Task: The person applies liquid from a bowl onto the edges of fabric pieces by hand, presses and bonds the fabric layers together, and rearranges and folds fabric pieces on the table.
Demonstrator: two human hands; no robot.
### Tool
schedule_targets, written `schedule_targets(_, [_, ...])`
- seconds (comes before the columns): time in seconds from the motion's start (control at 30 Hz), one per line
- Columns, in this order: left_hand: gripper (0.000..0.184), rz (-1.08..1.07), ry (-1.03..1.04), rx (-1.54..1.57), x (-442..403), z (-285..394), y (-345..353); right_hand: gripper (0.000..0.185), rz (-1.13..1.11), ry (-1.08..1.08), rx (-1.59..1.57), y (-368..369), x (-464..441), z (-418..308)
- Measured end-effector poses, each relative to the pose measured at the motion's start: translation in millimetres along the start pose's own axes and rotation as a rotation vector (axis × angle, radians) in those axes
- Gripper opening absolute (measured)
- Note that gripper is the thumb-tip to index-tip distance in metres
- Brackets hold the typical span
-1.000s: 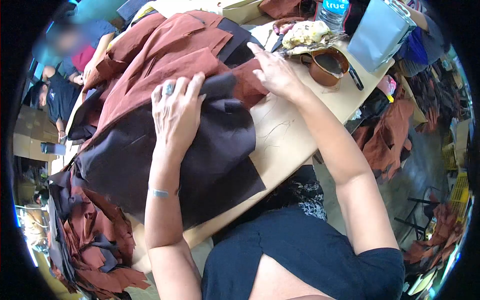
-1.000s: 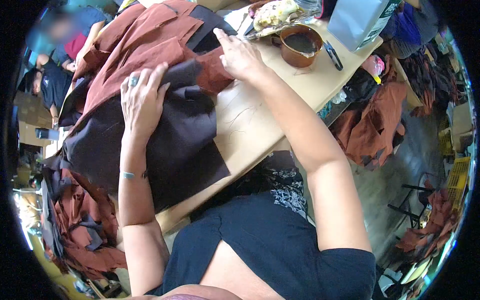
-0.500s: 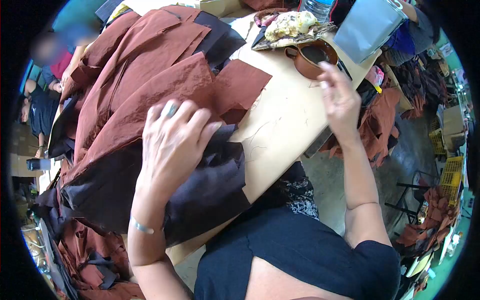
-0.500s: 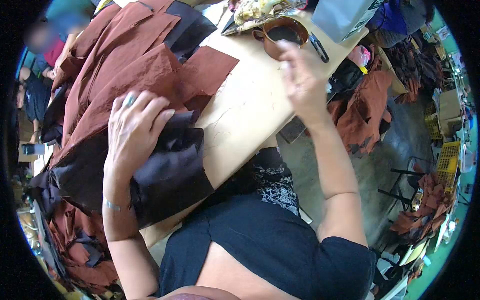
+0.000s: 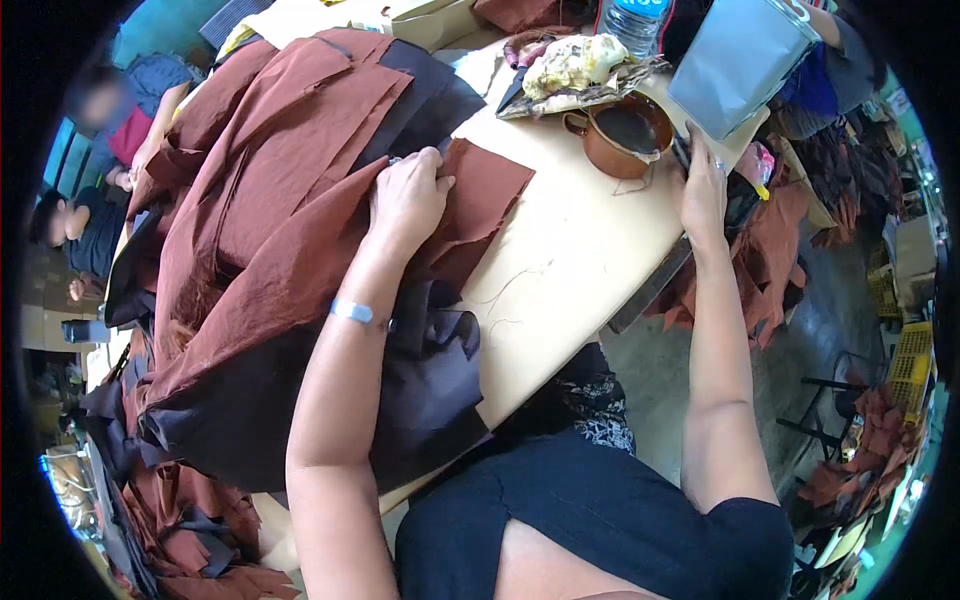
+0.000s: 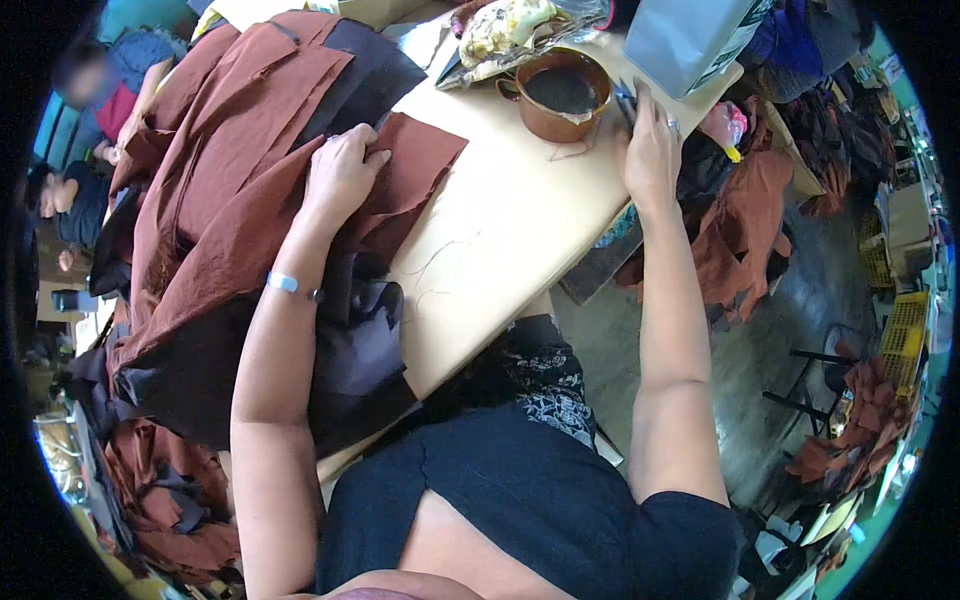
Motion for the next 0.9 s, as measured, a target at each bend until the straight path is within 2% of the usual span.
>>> schedule_targets(0.07, [0.027,0.097,0.079,0.142,4.6,4.6,-8.4,0.062,-0.091,0.034,0.039,10.0,-10.2,7.2])
schedule_targets(0.1, [0.023,0.125,0.041,0.235,6.3,6.2,-14.2,0.059,-0.126,0.057,-0.01,18.1,-16.3,15.6])
schedule_targets(0.2, [0.016,0.053,-0.133,0.462,10.5,21.4,-30.7,0.059,-0.15,-0.034,0.097,24.3,-28.6,12.1])
schedule_targets(0.3, [0.011,0.017,-0.065,0.471,17.9,37.5,-42.4,0.058,-0.122,-0.161,0.039,34.6,-34.5,14.6])
schedule_targets(0.4, [0.014,-0.033,0.123,0.489,23.7,52.5,-48.3,0.059,-0.297,-0.052,0.005,38.9,-36.7,22.2])
schedule_targets(0.43, [0.017,-0.011,0.121,0.467,26.1,55.9,-53.1,0.059,-0.299,-0.042,0.008,33.0,-35.1,14.9])
schedule_targets(0.53, [0.021,0.034,0.168,0.485,30.8,59.7,-53.5,0.061,-0.146,-0.181,-0.056,25.0,-33.3,19.4])
schedule_targets(0.57, [0.019,0.021,0.201,0.513,31.3,64.8,-54.9,0.06,-0.182,-0.013,-0.135,22.9,-31.5,37.2])
schedule_targets(0.63, [0.018,-0.104,0.112,0.581,32.7,72.0,-55.1,0.057,-0.251,0.331,-0.289,-17.5,-19.1,19.6])
schedule_targets(0.67, [0.018,-0.17,0.071,0.614,34.6,77.0,-54.5,0.062,-0.178,0.353,-0.554,-34.7,-12.9,6.4])
schedule_targets(0.73, [0.024,-0.202,0.089,0.703,39.0,87.8,-53.8,0.066,-0.126,0.553,-1.031,-58.3,6.3,-16.3])
schedule_targets(0.8, [0.03,-0.239,0.142,0.721,41.4,96.8,-50.3,0.069,-0.214,0.684,-1.398,-68.2,34.4,-40.1])
schedule_targets(0.9, [0.034,-0.123,0.245,0.781,43.7,105.2,-54.6,0.07,-0.273,0.692,-1.346,-64.9,65.5,-77.4])
Point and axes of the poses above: each hand's wrist, its own x-axis away from the middle knuckle, its own y-axis out of the palm, z = x × y, the point moved 9 cm from there along -x, towards the middle knuckle, and after that the axes turned 14 degrees about z, right-handed, at the moved point
